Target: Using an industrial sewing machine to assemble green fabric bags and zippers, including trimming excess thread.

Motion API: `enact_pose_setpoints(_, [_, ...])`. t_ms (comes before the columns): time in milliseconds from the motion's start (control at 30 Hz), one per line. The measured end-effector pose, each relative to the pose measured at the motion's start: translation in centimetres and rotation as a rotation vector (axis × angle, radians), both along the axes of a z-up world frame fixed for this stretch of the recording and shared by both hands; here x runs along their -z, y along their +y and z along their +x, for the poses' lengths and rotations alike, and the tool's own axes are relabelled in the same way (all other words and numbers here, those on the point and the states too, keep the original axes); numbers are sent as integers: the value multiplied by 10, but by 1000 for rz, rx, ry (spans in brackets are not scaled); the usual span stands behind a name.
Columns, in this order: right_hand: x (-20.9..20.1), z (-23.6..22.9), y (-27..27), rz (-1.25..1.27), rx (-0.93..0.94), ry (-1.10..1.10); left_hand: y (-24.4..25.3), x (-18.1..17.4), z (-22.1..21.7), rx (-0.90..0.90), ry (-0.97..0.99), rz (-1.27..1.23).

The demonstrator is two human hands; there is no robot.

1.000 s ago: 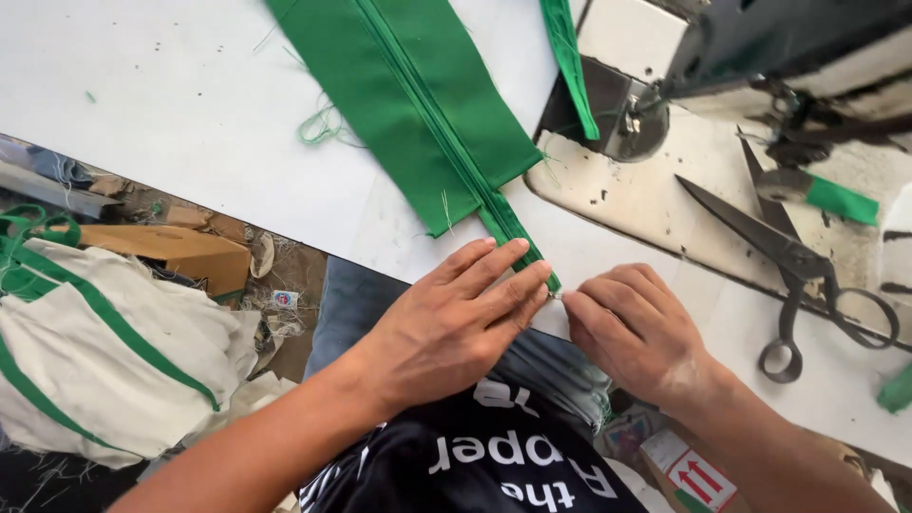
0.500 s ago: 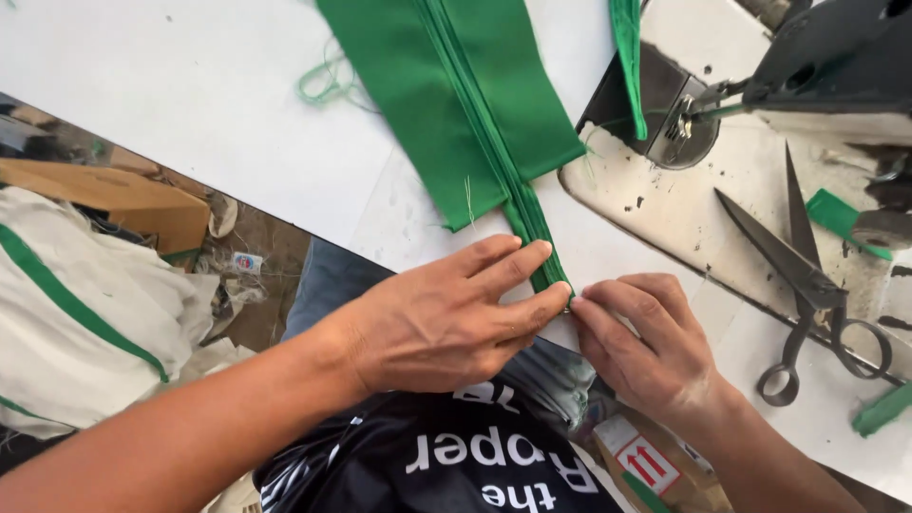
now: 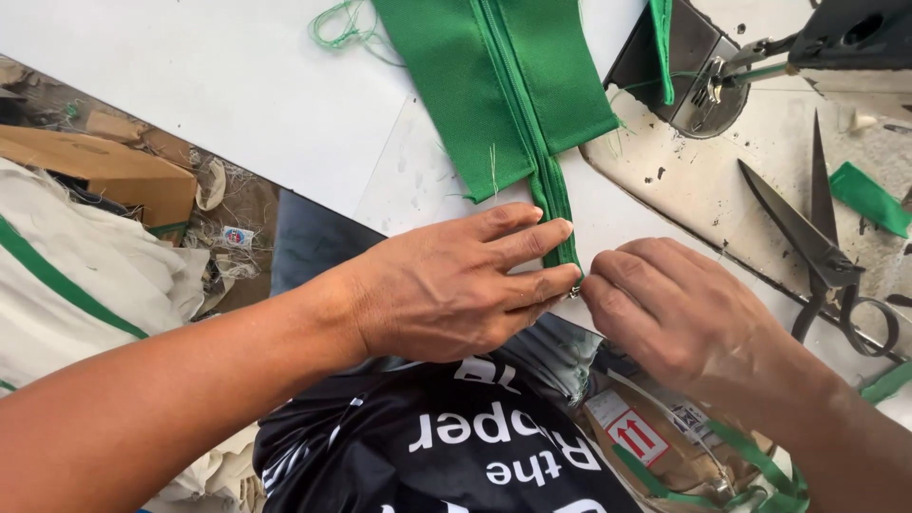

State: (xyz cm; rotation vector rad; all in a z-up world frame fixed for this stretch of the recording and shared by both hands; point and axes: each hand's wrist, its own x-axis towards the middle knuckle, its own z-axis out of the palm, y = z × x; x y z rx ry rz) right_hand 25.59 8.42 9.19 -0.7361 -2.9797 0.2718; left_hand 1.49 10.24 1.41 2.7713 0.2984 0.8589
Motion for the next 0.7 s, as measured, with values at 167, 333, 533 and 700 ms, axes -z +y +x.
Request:
enact_pose_setpoints(167, [11, 5, -5, -295, 146, 183, 0, -1, -2, 4, -21, 63])
enact_pose_setpoints(333, [29, 4, -17, -261, 223, 353, -4, 0, -1, -9, -28, 38])
enact_pose_setpoints(533, [38, -1, -33, -143, 182, 541, -2, 1, -2, -26, -72, 96])
enact_pose_setpoints(700, [45, -3, -37, -70, 169, 490, -2, 5, -5, -28, -23, 200])
